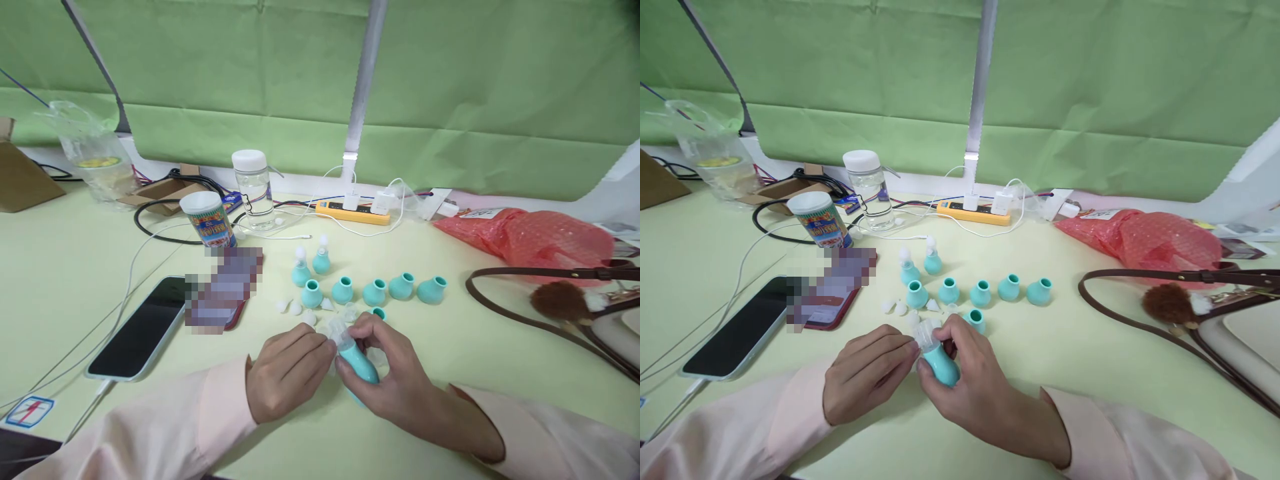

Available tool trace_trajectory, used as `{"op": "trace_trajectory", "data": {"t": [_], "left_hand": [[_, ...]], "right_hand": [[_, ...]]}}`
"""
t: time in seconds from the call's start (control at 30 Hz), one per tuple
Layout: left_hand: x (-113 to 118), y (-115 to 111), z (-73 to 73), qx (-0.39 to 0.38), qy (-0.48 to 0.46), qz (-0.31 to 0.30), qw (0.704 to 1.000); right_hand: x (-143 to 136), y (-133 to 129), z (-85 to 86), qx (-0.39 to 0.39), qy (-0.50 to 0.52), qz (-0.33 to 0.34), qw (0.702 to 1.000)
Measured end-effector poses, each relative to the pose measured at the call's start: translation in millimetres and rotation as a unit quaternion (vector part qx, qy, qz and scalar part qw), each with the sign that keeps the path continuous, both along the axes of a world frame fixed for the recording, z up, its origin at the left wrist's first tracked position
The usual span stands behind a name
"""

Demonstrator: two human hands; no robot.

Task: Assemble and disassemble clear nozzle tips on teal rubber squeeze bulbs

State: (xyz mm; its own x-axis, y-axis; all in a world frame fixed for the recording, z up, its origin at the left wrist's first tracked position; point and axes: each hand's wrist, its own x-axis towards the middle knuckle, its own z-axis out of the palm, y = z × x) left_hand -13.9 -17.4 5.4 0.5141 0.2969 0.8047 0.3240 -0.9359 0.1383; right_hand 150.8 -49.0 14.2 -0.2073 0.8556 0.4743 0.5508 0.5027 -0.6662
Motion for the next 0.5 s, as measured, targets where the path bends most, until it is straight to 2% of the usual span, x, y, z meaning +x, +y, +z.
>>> {"op": "trace_trajectory", "data": {"t": [0.17, 0.3, 0.43, 0.5], "left_hand": [[5.2, -2.2, 7.2, -0.072, -0.032, -0.024, 0.997], [5.1, -3.9, 13.7, -0.162, -0.061, -0.041, 0.984], [4.2, -3.9, 13.6, -0.301, -0.156, -0.040, 0.940], [4.7, -3.2, 12.5, -0.347, -0.196, -0.039, 0.916]], "right_hand": [[0.0, 0.4, 0.1, 0.037, -0.008, 0.010, 0.999], [0.2, 1.0, 1.2, 0.059, -0.017, 0.006, 0.998], [-0.2, 0.3, 2.1, 0.080, -0.012, 0.009, 0.997], [-0.7, -0.6, 2.7, 0.090, -0.011, 0.012, 0.996]]}}
